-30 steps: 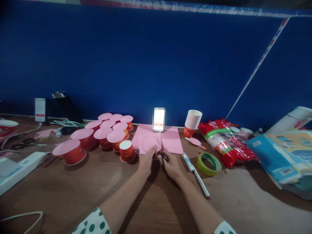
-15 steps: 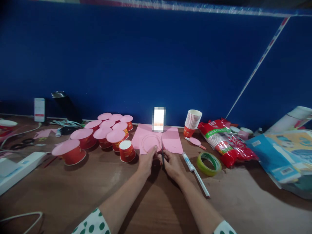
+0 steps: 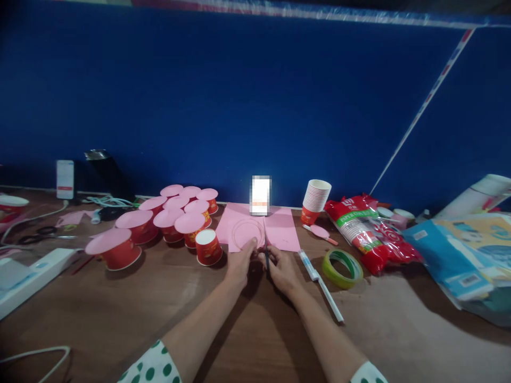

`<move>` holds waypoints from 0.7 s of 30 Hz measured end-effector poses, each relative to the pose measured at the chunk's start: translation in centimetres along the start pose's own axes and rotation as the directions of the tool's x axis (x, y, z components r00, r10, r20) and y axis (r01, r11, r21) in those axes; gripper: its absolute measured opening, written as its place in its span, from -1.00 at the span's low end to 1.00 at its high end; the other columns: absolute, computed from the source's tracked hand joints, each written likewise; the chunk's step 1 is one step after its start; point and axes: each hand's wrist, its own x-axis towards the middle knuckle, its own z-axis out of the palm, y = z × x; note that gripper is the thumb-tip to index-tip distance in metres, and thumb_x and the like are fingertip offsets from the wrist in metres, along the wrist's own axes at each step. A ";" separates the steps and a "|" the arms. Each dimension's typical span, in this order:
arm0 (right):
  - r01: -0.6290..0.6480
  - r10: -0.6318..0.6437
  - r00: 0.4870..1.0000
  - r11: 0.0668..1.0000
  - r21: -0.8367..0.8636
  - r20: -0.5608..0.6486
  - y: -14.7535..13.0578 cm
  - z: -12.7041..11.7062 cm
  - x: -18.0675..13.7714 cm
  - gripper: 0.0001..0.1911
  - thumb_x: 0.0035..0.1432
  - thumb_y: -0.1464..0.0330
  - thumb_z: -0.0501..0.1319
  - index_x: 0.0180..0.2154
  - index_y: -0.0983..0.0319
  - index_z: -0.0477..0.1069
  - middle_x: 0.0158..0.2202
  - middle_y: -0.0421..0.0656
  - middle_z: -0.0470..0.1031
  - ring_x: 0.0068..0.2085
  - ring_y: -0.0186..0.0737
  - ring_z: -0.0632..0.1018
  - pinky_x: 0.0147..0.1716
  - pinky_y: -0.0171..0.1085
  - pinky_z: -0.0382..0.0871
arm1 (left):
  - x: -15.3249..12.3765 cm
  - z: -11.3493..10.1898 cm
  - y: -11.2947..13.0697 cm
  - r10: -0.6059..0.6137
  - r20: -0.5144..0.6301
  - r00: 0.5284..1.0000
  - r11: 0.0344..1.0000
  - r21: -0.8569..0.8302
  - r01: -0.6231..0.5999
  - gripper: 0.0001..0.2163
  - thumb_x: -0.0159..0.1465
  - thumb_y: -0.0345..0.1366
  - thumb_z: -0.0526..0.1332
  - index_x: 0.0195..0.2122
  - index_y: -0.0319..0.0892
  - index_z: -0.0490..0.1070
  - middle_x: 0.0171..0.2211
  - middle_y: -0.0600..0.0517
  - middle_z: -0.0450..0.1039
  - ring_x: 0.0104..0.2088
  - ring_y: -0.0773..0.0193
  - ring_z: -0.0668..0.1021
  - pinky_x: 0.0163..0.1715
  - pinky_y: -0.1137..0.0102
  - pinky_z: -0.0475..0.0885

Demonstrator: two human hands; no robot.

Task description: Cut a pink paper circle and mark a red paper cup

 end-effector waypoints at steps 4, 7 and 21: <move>-0.023 0.023 1.000 0.999 0.032 0.004 -0.3 0.1 -0.1 -0.65 0.07 0.10 0.12 -0.32 0.27 0.36 -0.62 -0.30 0.22 -0.59 -0.42 0.22 -0.63 -0.41 0.09 | 0.1 0.0 0.0 0.007 0.009 1.000 1.000 0.014 -0.007 -0.73 -0.09 -0.18 0.34 -0.51 -0.29 0.38 -0.65 0.08 0.35 -0.64 0.39 0.40 -0.62 0.47 0.35; -0.039 0.038 0.999 0.998 0.052 0.008 -0.7 0.1 -0.2 -0.64 0.06 0.09 0.12 -0.29 0.27 0.37 -0.62 -0.30 0.23 -0.59 -0.41 0.24 -0.63 -0.41 0.09 | 0.0 0.0 0.1 0.011 0.006 1.000 1.000 0.002 -0.011 -0.71 -0.10 -0.16 0.34 -0.49 -0.28 0.39 -0.63 0.08 0.36 -0.63 0.40 0.40 -0.62 0.48 0.34; 0.000 0.000 1.000 1.000 0.006 0.010 -1.1 0.1 -0.1 -0.67 0.06 0.09 0.11 -0.47 0.24 0.29 -0.62 -0.28 0.26 -0.56 -0.40 0.25 -0.58 -0.40 0.11 | -0.1 -0.1 0.0 0.036 0.028 0.999 0.999 -0.012 -0.036 -0.67 -0.09 -0.21 0.35 -0.33 -0.27 0.42 -0.50 0.01 0.45 -0.55 0.36 0.47 -0.55 0.47 0.41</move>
